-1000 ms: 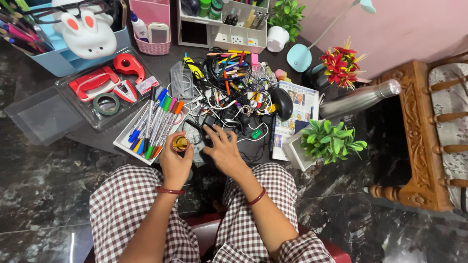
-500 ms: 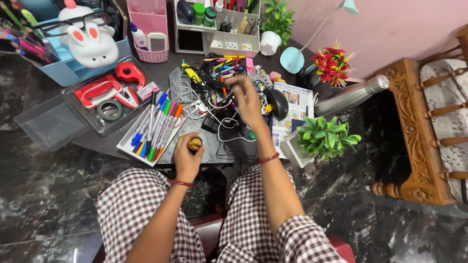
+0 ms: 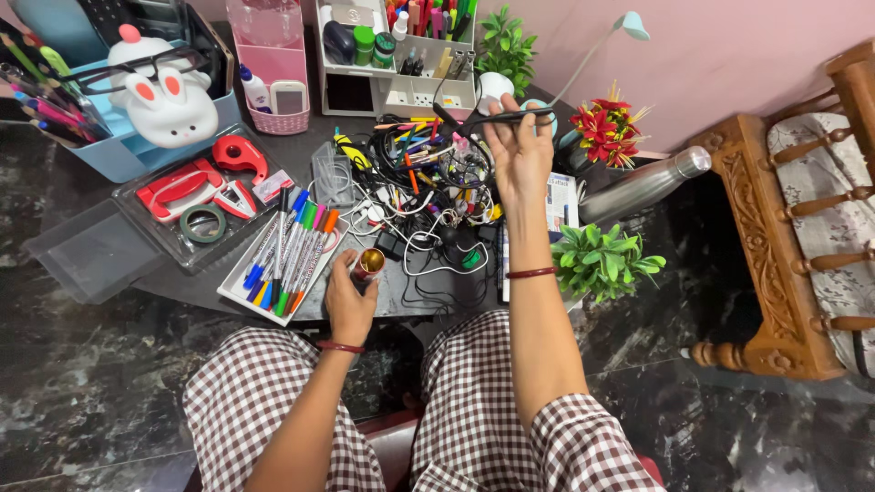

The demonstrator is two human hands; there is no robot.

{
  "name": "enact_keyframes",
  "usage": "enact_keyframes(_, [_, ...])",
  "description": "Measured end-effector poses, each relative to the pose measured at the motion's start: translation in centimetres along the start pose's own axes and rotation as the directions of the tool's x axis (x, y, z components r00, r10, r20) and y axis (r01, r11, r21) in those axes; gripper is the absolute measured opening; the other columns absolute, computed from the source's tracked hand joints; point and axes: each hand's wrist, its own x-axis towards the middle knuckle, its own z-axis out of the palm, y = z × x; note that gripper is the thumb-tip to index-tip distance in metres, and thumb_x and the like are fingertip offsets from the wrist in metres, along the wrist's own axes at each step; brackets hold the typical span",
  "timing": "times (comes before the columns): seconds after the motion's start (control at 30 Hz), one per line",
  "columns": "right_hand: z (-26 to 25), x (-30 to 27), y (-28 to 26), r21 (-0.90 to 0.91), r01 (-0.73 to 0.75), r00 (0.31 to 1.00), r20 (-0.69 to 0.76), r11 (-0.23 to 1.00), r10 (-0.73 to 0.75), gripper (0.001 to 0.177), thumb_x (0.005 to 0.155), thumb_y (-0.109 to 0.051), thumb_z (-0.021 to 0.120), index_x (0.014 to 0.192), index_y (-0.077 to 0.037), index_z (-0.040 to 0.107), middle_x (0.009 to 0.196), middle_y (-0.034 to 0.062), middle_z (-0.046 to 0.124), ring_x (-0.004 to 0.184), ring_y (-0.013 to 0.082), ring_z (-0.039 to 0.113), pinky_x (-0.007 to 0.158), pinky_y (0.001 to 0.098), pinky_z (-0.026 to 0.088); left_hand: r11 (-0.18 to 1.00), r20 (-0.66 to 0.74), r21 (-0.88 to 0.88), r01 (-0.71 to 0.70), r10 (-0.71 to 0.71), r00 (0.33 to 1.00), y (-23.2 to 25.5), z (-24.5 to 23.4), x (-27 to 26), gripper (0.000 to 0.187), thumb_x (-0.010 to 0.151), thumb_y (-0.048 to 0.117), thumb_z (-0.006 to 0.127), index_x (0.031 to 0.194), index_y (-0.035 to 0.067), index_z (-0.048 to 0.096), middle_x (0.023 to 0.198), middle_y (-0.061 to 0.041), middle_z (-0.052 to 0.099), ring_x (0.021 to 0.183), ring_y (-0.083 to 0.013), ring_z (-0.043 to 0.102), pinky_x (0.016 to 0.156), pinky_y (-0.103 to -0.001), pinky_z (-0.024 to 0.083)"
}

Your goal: The person sits at a cluttered table and sorts through tangled cables, pens, and small stationery items. They pick up, untangle, and place items into nearby containers and organizers, occasionally moving objects aside to reach others.

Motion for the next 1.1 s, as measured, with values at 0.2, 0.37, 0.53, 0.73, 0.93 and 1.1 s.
enact_keyframes(0.2, [-1.0,0.4,-0.2,0.113,-0.001,0.999,0.032,0.994,-0.003,0.018,0.110,-0.022,0.048,0.124,-0.012,0.050,0.143,0.0177,0.057,0.134,0.0366,0.058,0.114,0.0556,0.049,0.995,-0.026,-0.100,0.007,-0.010,1.000,1.5,-0.5,-0.8,0.080,0.075,-0.002,0.082,0.141,-0.002,0.037,0.143,-0.025,0.053,0.133,-0.0404,0.055,0.116,-0.043,0.044])
enact_keyframes(0.37, [-1.3,0.0,0.1,0.244,-0.058,0.998,0.022,0.968,0.054,0.019,0.108,-0.020,0.049,0.125,-0.010,0.050,0.146,0.0173,0.056,0.136,0.0368,0.056,0.115,0.0546,0.048,0.972,-0.062,-0.230,-0.046,0.033,0.998,3.3,-1.7,-1.9,0.081,0.079,-0.003,0.079,0.145,-0.005,0.033,0.148,-0.026,0.047,0.138,-0.0402,0.052,0.120,-0.044,0.040])
enact_keyframes(0.53, [-0.6,-1.2,0.5,0.307,-0.073,0.997,0.014,0.949,0.072,0.021,0.108,-0.019,0.049,0.126,-0.008,0.050,0.147,0.0175,0.055,0.137,0.0370,0.054,0.118,0.0551,0.046,0.966,-0.169,-0.133,-0.223,0.200,0.965,6.3,-4.1,-2.2,0.076,0.084,-0.002,0.077,0.145,-0.006,0.033,0.149,-0.026,0.042,0.136,-0.0397,0.051,0.116,-0.045,0.043])
enact_keyframes(0.73, [0.6,-3.0,1.2,0.334,-0.085,0.996,0.040,0.939,0.076,0.019,0.108,-0.020,0.050,0.123,-0.008,0.050,0.146,0.0189,0.055,0.137,0.0387,0.054,0.114,0.0548,0.042,0.937,-0.158,-0.203,-0.283,0.254,0.954,12.6,-6.2,2.4,0.063,0.100,0.005,0.069,0.155,-0.001,0.039,0.150,-0.022,0.041,0.111,-0.0230,0.065,0.095,-0.034,0.057])
enact_keyframes(0.93, [1.0,-4.6,1.4,0.312,-0.104,0.994,0.064,0.944,0.088,0.014,0.110,-0.020,0.049,0.121,-0.010,0.050,0.145,0.0197,0.056,0.136,0.0382,0.054,0.116,0.0553,0.047,0.918,0.162,-0.121,-0.377,0.393,0.905,17.9,-3.4,10.4,0.066,0.093,0.016,0.074,0.151,0.003,0.046,0.151,-0.030,0.041,0.076,-0.0272,0.069,0.065,-0.033,0.057])
enact_keyframes(1.1, [0.5,-5.1,0.1,0.264,-0.096,0.995,0.043,0.960,0.087,0.015,0.109,-0.020,0.048,0.121,-0.010,0.050,0.144,0.0202,0.056,0.136,0.0385,0.055,0.114,0.0540,0.048,0.923,0.246,-0.040,-0.383,0.380,0.892,17.9,-1.6,12.9,0.029,0.094,0.019,0.077,0.120,0.005,0.075,0.092,-0.016,0.074,0.073,-0.0247,0.070,0.069,-0.037,0.054])
